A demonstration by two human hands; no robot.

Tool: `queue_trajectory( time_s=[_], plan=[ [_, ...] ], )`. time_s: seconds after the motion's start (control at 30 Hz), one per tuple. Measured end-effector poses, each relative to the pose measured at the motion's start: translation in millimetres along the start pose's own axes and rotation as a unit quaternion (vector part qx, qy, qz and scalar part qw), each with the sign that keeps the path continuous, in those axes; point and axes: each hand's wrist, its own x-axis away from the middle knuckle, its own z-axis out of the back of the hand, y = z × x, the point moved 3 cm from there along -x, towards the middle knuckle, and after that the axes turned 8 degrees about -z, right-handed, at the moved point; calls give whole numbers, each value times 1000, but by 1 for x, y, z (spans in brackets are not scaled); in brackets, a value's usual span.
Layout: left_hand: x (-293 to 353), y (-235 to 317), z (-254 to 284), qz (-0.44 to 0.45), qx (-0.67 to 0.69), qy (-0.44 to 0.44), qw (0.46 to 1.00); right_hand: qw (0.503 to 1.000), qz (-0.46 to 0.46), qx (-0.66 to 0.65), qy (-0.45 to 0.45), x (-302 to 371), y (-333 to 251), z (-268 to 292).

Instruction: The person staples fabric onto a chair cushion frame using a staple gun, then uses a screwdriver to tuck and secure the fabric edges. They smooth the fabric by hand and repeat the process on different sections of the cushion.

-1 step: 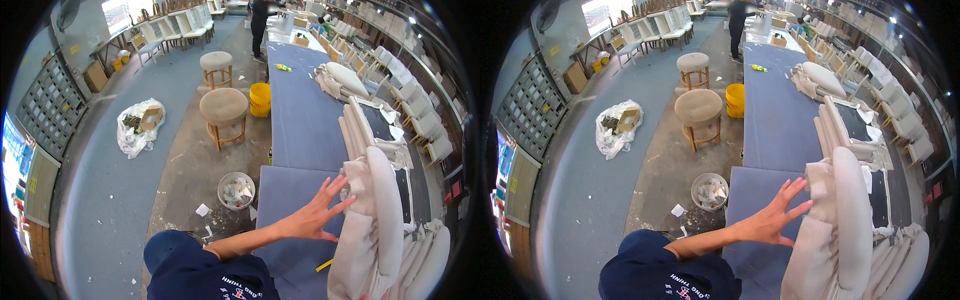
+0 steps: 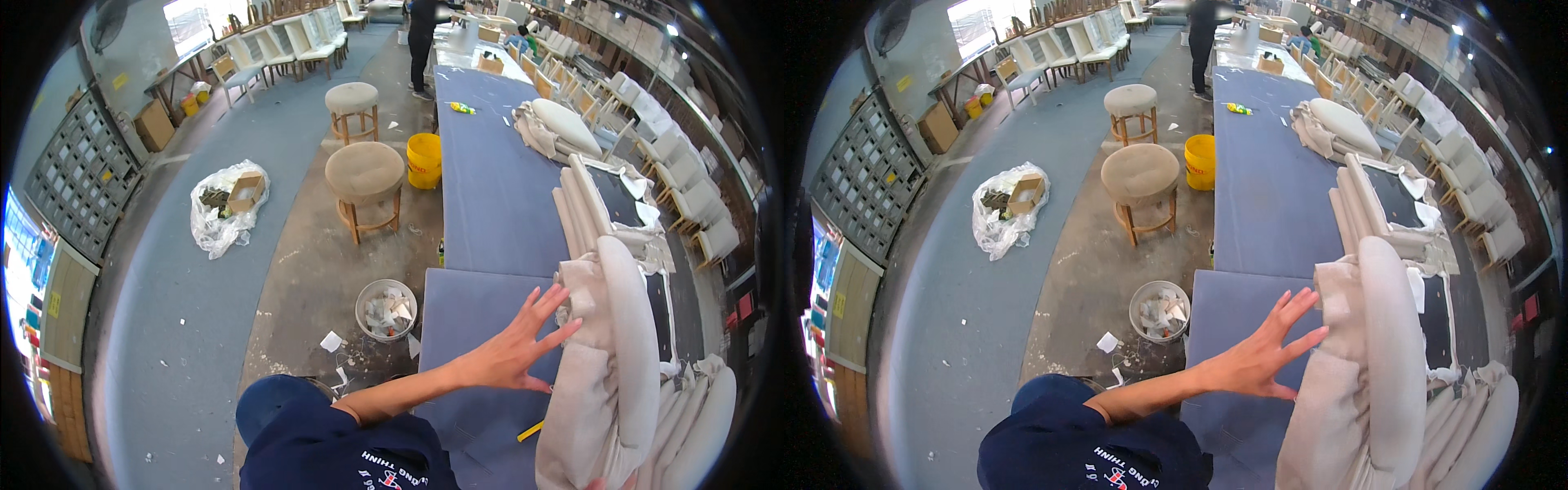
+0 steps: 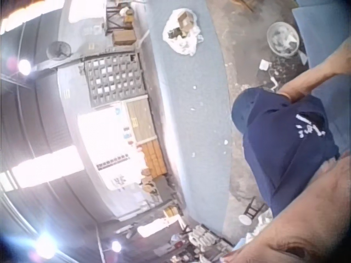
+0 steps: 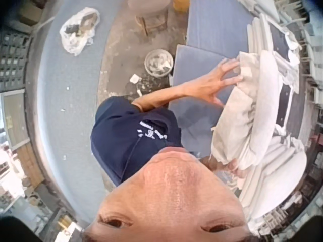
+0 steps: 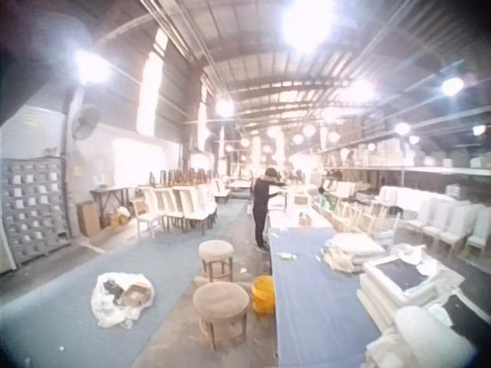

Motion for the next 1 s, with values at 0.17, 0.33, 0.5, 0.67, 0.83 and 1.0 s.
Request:
queue_trajectory(
  time_s=[0.17,0.33,0.5,0.67,0.83,1.0],
  plan=[
    [-1,0,13,-2,-27,0,1000,1000,4,10,-4,13,-8,12],
    [-1,-18,28,56,13,-5,998,1000,5,28,-10,36,-20,27],
    [84,-53,27,144,-7,-88,986,998,18,16,-51,64,-34,23],
    [87,-12,55,123,-13,-145,982,995,21,-17,-97,87,-49,-1],
    [105,-12,55,145,-15,-92,985,988,76,-22,-130,57,-56,-17],
    [158,-15,70,319,70,8,945,956,150,250,0,24,-101,29]
  ],
)
